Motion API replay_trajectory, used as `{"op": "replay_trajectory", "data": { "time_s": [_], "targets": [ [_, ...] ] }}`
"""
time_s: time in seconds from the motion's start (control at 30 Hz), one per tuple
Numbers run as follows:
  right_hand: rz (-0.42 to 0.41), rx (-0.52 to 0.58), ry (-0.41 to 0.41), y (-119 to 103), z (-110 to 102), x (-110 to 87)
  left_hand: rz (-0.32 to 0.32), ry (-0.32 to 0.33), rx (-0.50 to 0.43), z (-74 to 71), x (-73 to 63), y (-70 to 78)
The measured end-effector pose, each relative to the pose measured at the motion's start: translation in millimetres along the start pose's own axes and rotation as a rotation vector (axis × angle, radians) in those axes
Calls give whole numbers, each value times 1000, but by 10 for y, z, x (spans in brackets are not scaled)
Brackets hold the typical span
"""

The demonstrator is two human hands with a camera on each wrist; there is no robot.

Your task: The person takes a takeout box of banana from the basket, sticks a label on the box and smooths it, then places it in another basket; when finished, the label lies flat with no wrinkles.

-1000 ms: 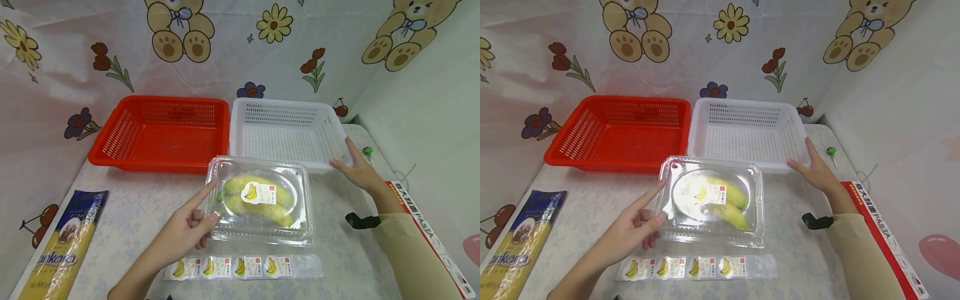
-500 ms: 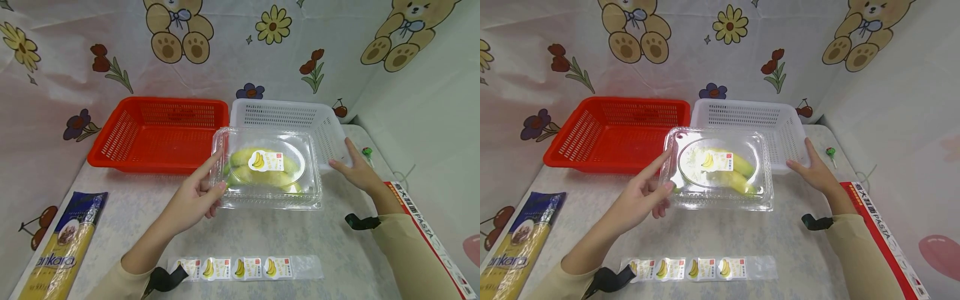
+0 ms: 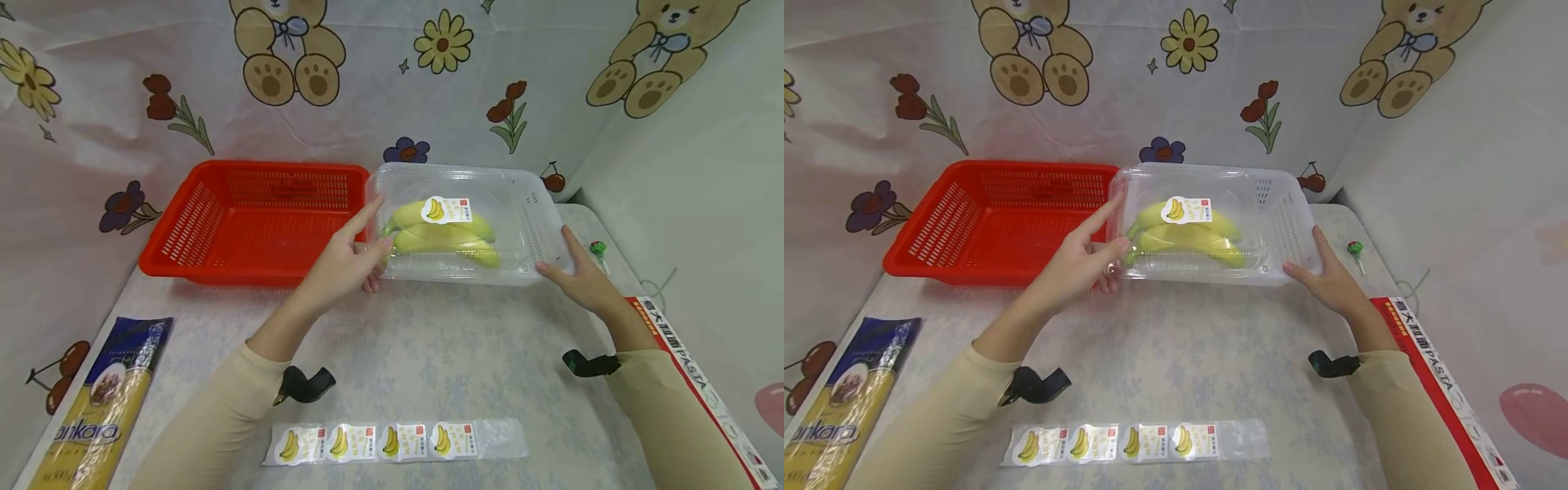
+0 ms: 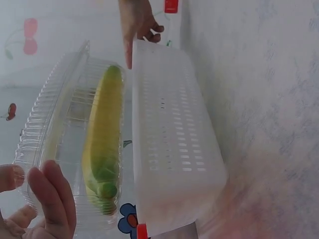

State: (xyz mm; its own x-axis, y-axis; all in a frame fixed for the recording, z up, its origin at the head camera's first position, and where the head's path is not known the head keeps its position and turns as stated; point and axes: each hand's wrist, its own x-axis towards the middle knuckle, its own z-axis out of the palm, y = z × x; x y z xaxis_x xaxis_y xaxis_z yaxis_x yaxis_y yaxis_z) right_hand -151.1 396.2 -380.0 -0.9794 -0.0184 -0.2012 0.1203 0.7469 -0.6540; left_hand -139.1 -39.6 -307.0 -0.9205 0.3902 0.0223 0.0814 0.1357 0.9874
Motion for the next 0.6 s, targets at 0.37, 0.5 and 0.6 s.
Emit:
{"op": "replay_trajectory", "data": {
  "time_s": [0.37,0.5,0.6],
  "targets": [
    [6,17,-8,15,0,6,-96,7,-9,104,544,-26],
    [9,10,-6,17,1,7,-135,6,19,187,718,-55],
    [10,9,-2,28,4,8,-148,5,48,249,833,-87]
  ]
}}
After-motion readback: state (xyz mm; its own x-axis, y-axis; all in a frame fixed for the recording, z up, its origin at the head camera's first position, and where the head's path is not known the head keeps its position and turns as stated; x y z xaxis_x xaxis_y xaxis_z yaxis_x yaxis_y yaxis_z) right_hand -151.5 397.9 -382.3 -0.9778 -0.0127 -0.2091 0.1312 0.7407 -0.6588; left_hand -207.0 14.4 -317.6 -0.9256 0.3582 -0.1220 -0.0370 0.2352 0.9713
